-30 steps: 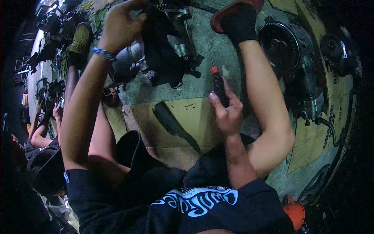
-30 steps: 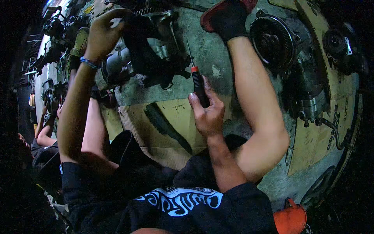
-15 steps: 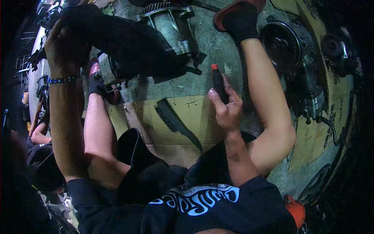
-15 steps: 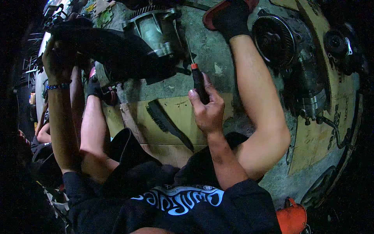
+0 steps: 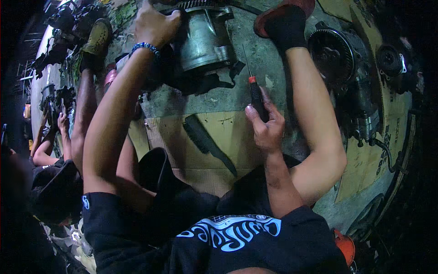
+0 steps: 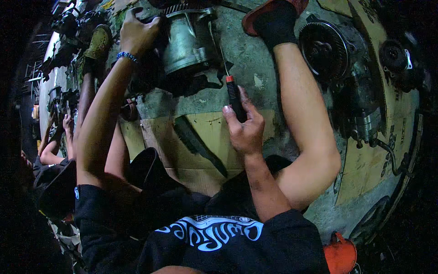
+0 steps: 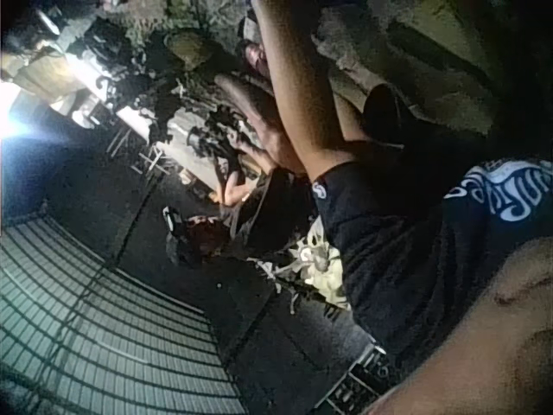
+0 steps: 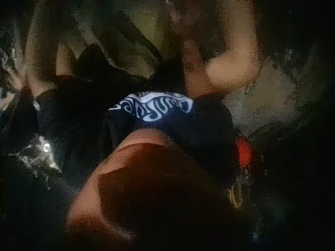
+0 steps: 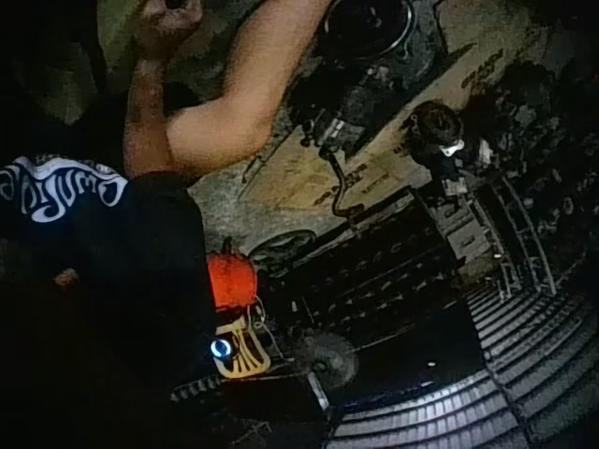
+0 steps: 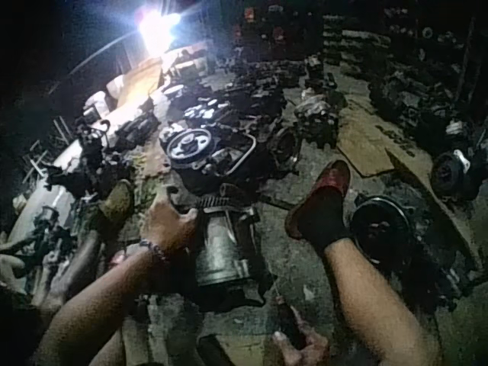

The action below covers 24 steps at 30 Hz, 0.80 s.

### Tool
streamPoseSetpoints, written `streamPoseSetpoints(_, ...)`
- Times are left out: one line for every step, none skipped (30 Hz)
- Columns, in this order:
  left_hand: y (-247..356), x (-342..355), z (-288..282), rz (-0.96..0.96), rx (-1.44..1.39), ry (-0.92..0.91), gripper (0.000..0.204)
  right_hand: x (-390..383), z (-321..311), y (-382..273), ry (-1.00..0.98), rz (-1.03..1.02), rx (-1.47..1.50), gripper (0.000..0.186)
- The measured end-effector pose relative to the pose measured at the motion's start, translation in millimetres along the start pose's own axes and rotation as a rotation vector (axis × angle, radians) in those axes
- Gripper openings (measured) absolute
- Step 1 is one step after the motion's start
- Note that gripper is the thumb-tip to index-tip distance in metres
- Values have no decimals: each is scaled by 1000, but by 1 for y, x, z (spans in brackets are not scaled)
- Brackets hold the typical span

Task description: Disassembling and cleaning a mechanical gear assembly, likely a differential, on a workshop floor using a knife and brush.

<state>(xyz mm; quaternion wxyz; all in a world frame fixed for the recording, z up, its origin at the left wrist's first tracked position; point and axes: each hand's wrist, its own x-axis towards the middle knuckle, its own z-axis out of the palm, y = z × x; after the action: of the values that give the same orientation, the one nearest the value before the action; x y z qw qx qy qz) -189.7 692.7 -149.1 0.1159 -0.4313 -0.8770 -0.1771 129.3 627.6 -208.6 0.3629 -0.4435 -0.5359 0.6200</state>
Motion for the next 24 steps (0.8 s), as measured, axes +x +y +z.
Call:
streamPoseSetpoints(1, 5, 2, -8, -9, 44, 58, 1, 0, -1, 3, 3, -2, 49)
streamPoseSetpoints(2, 5, 6, -7, -9, 39, 58, 2, 1, -4, 1, 41, 30, 49)
streamPoseSetpoints(28, 0, -11, -121, -184, -1, 51, 2, 0, -5, 6, 83, 58, 49)
streamPoseSetpoints(42, -4, -18, -238, -356, -43, 46, 2, -2, -3, 14, 92, 54, 49)
streamPoseSetpoints(15, 0, 12, -38, -479, 116, 45, 1, -3, -2, 5, 84, 44, 49)
streamPoseSetpoints(17, -4, 14, -39, -480, 108, 45, 2, -4, -1, -6, 73, 35, 49)
streamPoseSetpoints(18, -10, 16, -13, -451, 174, 45, 3, -4, -1, -2, 80, 32, 49)
streamPoseSetpoints(18, -16, 18, 13, -423, 241, 44, 4, -4, -2, 5, 72, 0, 49)
streamPoseSetpoints(18, -19, 12, 55, -372, 228, 47, 5, -2, -3, 7, 62, -29, 49)
streamPoseSetpoints(12, -21, 16, 54, -371, 223, 47, 4, -1, -3, 7, 66, -29, 49)
streamPoseSetpoints(2, -23, 24, 147, -351, 264, 52, 3, 0, -2, 7, 67, -6, 50)
streamPoseSetpoints(-1, -26, 26, 239, -332, 305, 58, 3, 0, -1, 7, 67, 15, 50)
streamPoseSetpoints(3, -32, 34, 215, -229, 333, 58, 3, 0, 0, 8, 68, 13, 50)
streamPoseSetpoints(2, -30, 37, 213, -231, 332, 58, 3, 1, 1, 4, 90, 31, 50)
streamPoseSetpoints(5, -28, 37, 144, -272, 307, 58, 3, 1, 2, 1, 113, 48, 51)
streamPoseSetpoints(7, -27, 36, 75, -313, 282, 57, 3, 1, 3, 0, 115, 46, 51)
streamPoseSetpoints(7, -26, 34, -32, -374, 159, 70, 4, 1, 3, 4, 98, 55, 51)
streamPoseSetpoints(18, -27, 27, -35, -373, 155, 70, 4, 1, 4, 8, 83, 64, 51)
streamPoseSetpoints(31, -29, 20, -160, -349, 81, 63, 4, 1, 4, 10, 85, 60, 51)
streamPoseSetpoints(40, -31, 19, -283, -323, 6, 56, 4, 0, 2, 16, 101, 68, 52)
streamPoseSetpoints(42, -33, 20, -287, -322, 7, 56, 4, 0, 0, 15, 115, 80, 52)
streamPoseSetpoints(42, -35, 24, -302, -343, 135, 62, 4, 0, 0, 11, 116, 79, 52)
streamPoseSetpoints(42, -36, 25, -316, -364, 263, 67, 4, 0, 2, 16, 91, 76, 52)
streamPoseSetpoints(42, -37, 26, -318, -366, 257, 67, 4, -1, 3, 27, 70, 70, 52)
